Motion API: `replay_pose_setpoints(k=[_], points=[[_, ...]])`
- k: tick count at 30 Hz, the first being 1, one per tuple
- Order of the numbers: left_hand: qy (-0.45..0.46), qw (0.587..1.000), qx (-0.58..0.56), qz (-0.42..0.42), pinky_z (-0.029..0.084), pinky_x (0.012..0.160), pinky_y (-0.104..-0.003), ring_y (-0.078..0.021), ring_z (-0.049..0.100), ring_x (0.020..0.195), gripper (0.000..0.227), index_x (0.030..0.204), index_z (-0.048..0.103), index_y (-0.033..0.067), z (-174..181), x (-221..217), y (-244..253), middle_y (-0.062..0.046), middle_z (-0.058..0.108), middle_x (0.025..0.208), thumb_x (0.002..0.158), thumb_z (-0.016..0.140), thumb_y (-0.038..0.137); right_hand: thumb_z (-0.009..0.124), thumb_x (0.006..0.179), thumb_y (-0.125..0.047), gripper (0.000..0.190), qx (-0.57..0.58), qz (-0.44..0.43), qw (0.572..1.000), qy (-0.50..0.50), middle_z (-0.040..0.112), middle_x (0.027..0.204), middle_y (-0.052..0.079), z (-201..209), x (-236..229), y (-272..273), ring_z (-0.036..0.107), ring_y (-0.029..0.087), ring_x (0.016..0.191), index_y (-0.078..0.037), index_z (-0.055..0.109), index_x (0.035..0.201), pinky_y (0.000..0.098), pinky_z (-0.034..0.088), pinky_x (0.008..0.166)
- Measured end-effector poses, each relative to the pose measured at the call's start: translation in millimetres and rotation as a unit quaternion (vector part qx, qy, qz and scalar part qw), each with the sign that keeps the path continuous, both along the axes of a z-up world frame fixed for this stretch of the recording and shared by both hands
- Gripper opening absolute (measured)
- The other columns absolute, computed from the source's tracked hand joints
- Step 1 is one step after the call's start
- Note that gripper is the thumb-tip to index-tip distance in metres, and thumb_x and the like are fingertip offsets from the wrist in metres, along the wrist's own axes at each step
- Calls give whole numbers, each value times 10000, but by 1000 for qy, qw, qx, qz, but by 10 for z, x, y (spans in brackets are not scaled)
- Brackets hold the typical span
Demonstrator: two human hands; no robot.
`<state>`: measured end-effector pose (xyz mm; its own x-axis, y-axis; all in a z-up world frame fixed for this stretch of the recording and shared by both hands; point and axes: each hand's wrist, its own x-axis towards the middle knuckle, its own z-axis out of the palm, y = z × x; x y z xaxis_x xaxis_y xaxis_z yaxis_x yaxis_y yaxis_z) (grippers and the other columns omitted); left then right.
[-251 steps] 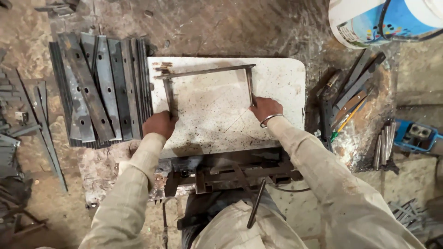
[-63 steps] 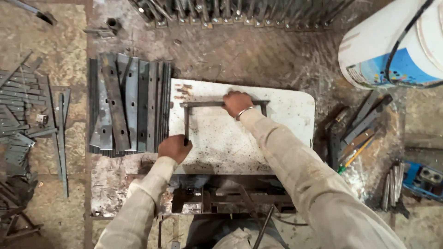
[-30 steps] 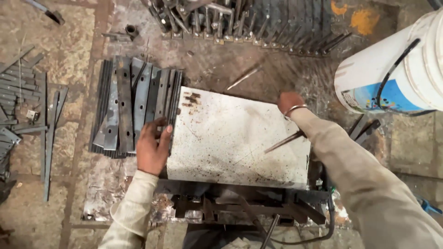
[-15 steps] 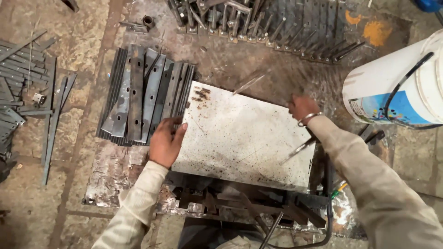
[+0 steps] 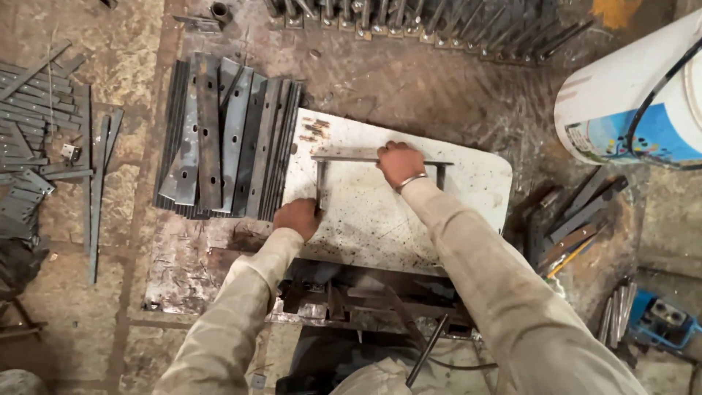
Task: Welding and assembling metal frame components on a workbench in a manufacturing workshop.
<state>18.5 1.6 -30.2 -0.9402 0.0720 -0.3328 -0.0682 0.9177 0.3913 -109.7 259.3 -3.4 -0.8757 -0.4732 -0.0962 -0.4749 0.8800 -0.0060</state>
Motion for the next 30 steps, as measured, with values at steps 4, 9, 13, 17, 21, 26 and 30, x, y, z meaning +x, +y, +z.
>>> replay_pose_setpoints(k=[4,9,13,17,21,26,30], points=[[-21,999,-31,11,559,789,-538,-393,709,936,358,1030,726,123,64,0,-5,-160,740,1005,936,631,455,699,918,-327,265,-97,8,995,31,688,1075,119,305,151,169,658,336,1025,-89,688,1033,490,552,782],[-29,999,-8,-27,542,798,-544,-405,698,948,398,997,734,109,-46,66,-94,-167,738,1001,940,643,492,668,942,-397,278,-15,-52,996,-73,727,1059,102,209,488,1279,684,343,980,-134,715,1019,501,542,792],[-43,999,-12,-23,553,783,-533,-391,708,933,409,1039,738,114,1,27,-76,-163,742,1005,937,644,499,696,876,-563,425,52,-139,963,-227,745,1017,91,-194,797,1796,696,335,975,-158,733,1000,491,544,816],[-65,997,-25,-32,557,793,-523,-376,716,939,412,1056,761,125,95,7,-65,-149,759,1007,935,660,505,708,846,-632,521,23,-197,944,-263,754,1013,93,-140,915,1590,709,325,975,-138,732,1009,473,552,820],[-52,997,-33,-40,565,784,-514,-375,721,928,411,1075,766,136,49,-47,-34,-147,760,1014,911,682,503,720,830,-649,544,27,-229,933,-276,759,1019,93,-51,879,1549,715,316,987,-133,744,1002,467,555,836],[-75,996,-41,-36,560,807,-510,-369,720,942,423,1066,778,138,76,-36,-41,-141,767,1007,917,683,522,748,808,-635,535,28,-220,935,-278,751,1030,98,-96,848,1577,705,325,1001,-141,745,1013,474,550,845],[-68,997,-33,-28,564,790,-513,-372,722,933,418,1073,771,140,-3,-18,-39,-146,765,1005,916,679,516,749,819,-620,530,35,-224,935,-271,747,1047,106,-100,895,1556,702,329,1016,-135,738,1032,477,551,852]])
